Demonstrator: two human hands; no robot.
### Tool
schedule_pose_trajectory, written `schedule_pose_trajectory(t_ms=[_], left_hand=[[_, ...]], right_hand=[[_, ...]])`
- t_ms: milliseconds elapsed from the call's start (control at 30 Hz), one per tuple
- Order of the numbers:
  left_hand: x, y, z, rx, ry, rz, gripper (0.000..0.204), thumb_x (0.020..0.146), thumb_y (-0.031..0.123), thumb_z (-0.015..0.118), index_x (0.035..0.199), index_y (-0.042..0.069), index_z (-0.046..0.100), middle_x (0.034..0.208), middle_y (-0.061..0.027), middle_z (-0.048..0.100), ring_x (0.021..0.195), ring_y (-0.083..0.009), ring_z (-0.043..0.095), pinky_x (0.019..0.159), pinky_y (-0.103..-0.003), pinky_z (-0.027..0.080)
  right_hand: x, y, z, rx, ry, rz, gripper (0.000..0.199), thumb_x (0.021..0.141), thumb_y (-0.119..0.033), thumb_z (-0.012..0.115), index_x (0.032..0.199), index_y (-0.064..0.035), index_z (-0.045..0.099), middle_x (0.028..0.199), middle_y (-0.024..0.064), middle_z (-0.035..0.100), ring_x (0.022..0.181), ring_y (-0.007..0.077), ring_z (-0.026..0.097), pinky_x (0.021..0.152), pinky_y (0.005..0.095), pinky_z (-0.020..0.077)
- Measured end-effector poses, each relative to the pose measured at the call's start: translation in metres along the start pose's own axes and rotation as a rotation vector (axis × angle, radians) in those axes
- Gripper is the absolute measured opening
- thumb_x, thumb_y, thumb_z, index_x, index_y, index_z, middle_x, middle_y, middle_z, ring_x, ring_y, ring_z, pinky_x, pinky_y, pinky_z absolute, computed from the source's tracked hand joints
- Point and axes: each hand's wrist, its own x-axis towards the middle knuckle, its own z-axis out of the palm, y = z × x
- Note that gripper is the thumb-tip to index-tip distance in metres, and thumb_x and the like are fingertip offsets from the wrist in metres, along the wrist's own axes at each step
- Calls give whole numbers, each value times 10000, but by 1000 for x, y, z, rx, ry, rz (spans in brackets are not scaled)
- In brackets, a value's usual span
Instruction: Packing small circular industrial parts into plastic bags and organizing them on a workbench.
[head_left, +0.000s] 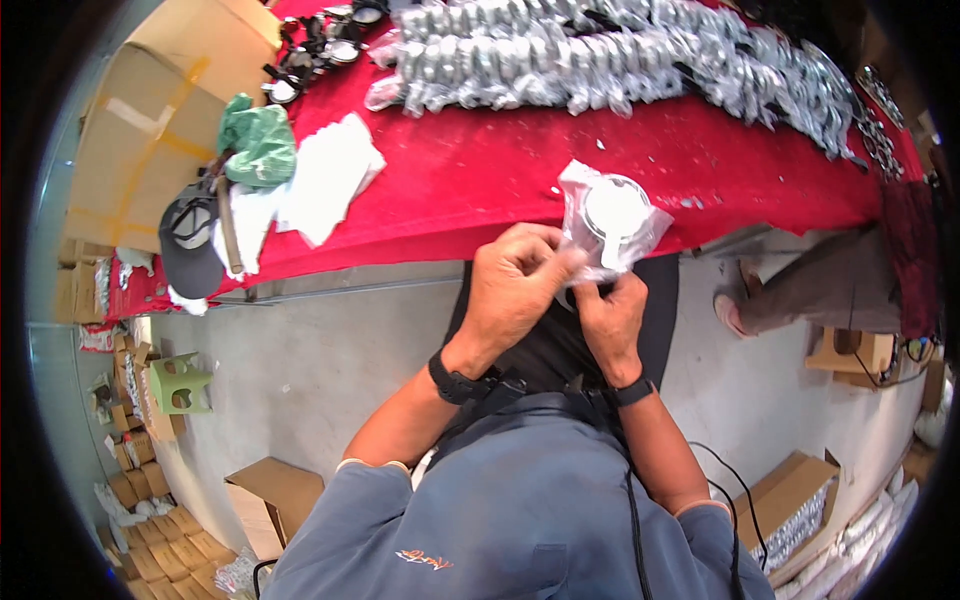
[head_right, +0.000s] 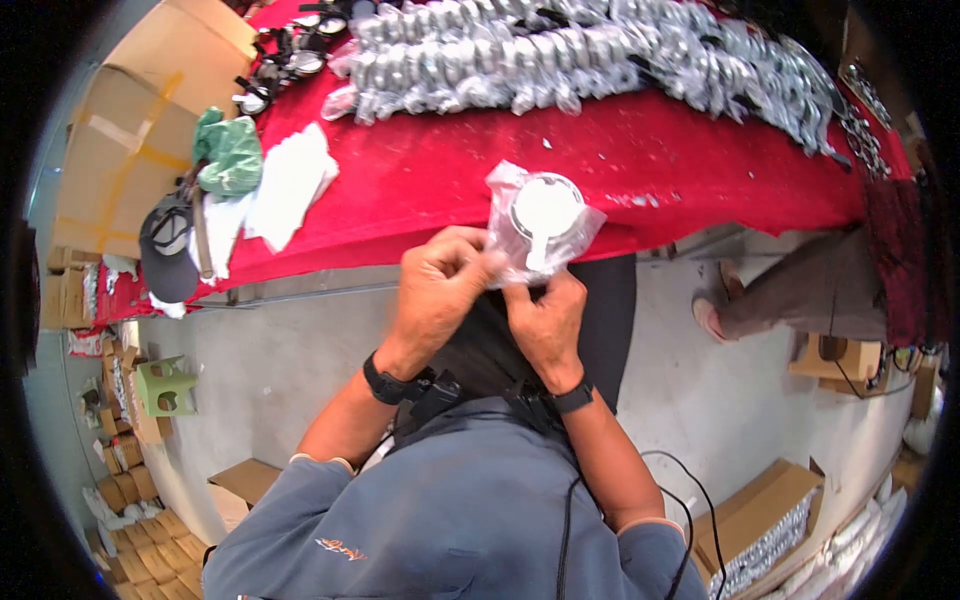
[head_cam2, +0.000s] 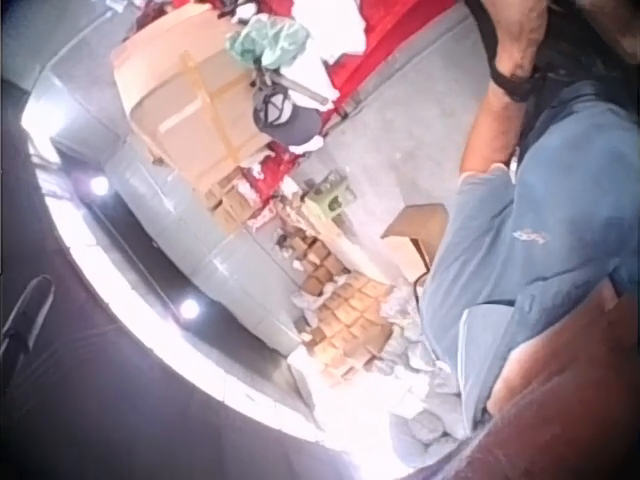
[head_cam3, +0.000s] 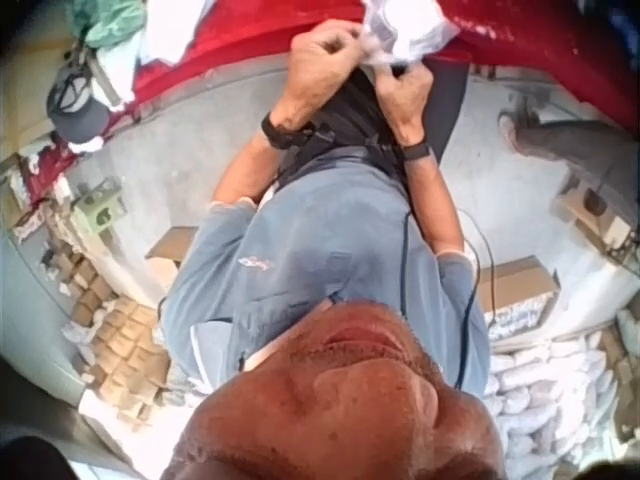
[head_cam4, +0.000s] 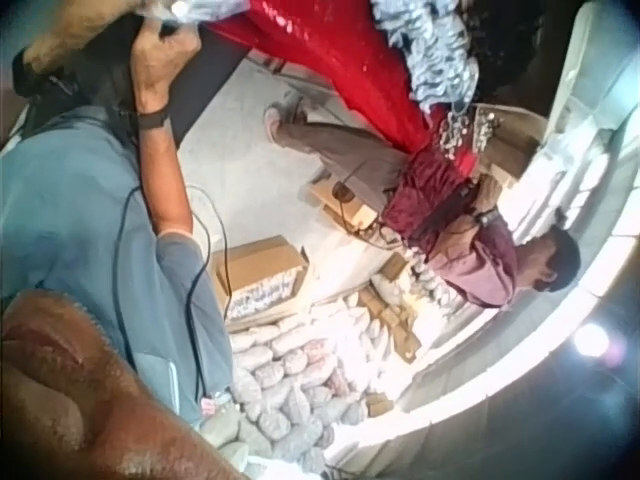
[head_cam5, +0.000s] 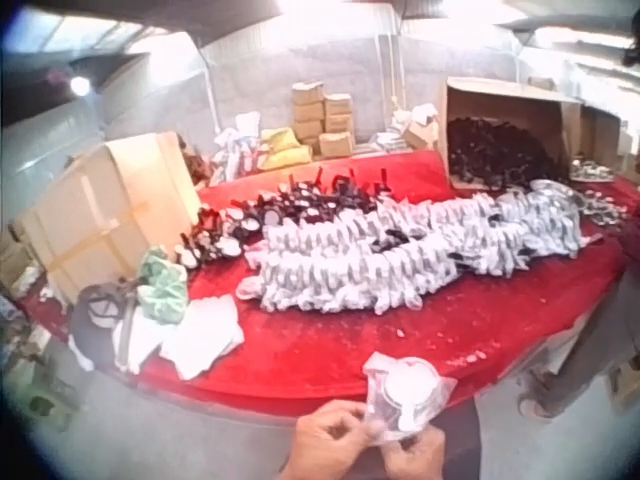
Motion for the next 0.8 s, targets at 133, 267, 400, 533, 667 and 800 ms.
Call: schedule_pose_trajectory(t_ms=[133,267,400,533,667,800], left_hand=[[5,4,-7,73,-130,-4,339,798,44,915,698,31,591,933,-29,664,834,-84,576,708,-270,461],[1,16,-16,124,-87,-9,318,794,35,908,798,66,592,808,46,592,793,-55,538,676,-253,434],[6,11,-28,125,-8,63,299,819,23,889,887,70,601,828,57,587,804,-40,526,688,-240,446],[28,30,-47,240,259,219,266,858,25,870,896,74,611,802,63,564,751,-29,512,645,-226,435],[102,43,-143,787,494,523,201,835,23,812,898,29,621,792,-137,652,680,-258,642,630,-383,503],[193,54,-229,1246,344,668,136,844,28,731,932,6,630,881,-202,672,840,-423,682,724,-471,529]], right_hand=[[5,-10,6,7,-119,-88,173,877,-73,717,1014,21,759,808,190,756,782,298,789,677,389,567],[14,-16,19,93,-249,-84,256,849,-43,694,1090,19,756,886,192,778,867,308,797,763,379,591],[24,-29,32,131,-315,-46,293,845,-39,682,1125,19,747,893,181,777,855,310,785,769,385,590],[48,-41,38,-33,-316,-123,385,862,-28,729,1243,14,700,1036,174,765,906,288,761,747,382,589],[97,-32,13,-229,-77,-317,334,886,-4,750,1213,13,687,1090,172,745,939,293,749,789,388,595],[137,10,-3,-313,24,-378,206,892,-12,738,1095,1,707,1006,176,743,896,341,743,803,417,591]])
